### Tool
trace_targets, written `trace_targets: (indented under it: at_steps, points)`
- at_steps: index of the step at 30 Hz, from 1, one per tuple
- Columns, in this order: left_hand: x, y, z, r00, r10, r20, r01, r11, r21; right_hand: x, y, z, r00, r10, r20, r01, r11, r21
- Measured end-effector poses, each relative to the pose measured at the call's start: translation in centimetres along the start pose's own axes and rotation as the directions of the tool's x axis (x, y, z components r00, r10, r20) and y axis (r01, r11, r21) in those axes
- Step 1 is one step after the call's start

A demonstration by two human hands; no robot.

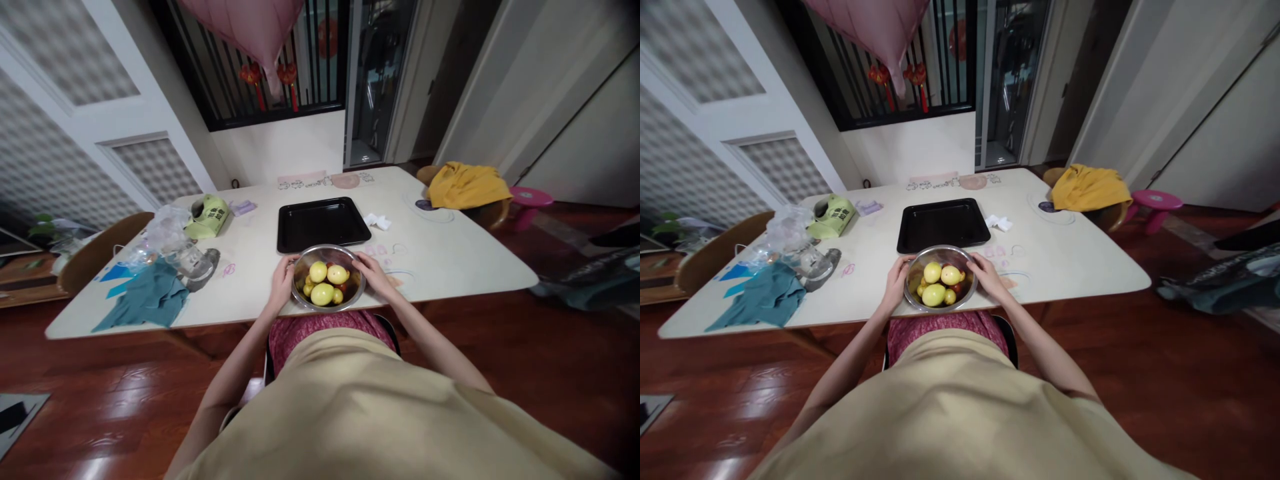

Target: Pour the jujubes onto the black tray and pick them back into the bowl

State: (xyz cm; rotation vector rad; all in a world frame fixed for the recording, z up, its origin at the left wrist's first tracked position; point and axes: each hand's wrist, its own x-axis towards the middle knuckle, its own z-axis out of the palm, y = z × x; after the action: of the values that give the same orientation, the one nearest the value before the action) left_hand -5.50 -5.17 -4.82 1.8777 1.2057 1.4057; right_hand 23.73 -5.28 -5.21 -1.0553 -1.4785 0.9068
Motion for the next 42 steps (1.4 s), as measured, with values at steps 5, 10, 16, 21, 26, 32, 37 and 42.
trace_targets:
  at_steps: [5, 10, 16, 21, 26, 32, 37, 42]
  points:
    - [0.0, 0.1, 0.0, 1.000, 0.018, -0.023, -0.019, 1.000, -0.025, 0.3, -0.8, -0.6, 0.955, 0.216, 0.201, -0.211, 0.976, -0.049]
    - [0.2, 0.5, 0.2, 0.998, 0.038, -0.057, -0.040, 0.999, -0.035, 1.3, -3.1, -0.9, 0.877, 0.429, 0.218, -0.425, 0.903, -0.065]
    - [3.3, 2.4, 1.4, 0.971, 0.241, 0.007, -0.241, 0.970, 0.008, 7.6, -6.8, -1.9, 0.886, 0.452, 0.101, -0.429, 0.884, -0.188]
    - [8.0, 1.1, 3.8, 0.970, 0.239, 0.038, -0.242, 0.965, 0.100, 13.5, -8.4, -1.0, 0.921, 0.390, -0.004, -0.365, 0.858, -0.363]
    - [10.2, -2.4, 5.2, 0.996, 0.077, 0.033, -0.080, 0.990, 0.119, 16.9, -8.5, 0.6, 0.956, 0.294, -0.002, -0.238, 0.768, -0.595]
    - [10.1, -4.2, 4.5, 0.992, 0.112, 0.061, -0.120, 0.982, 0.143, 18.8, -9.0, 2.1, 0.980, 0.195, 0.040, -0.082, 0.576, -0.813]
    - [9.7, -4.5, 4.7, 0.992, 0.099, 0.080, -0.115, 0.966, 0.230, 20.2, -9.6, 3.0, 0.993, 0.101, 0.063, 0.005, 0.490, -0.872]
    - [9.2, -4.5, 4.6, 0.990, 0.103, 0.097, -0.129, 0.940, 0.316, 21.3, -10.0, 3.3, 0.997, 0.003, 0.074, 0.066, 0.421, -0.905]
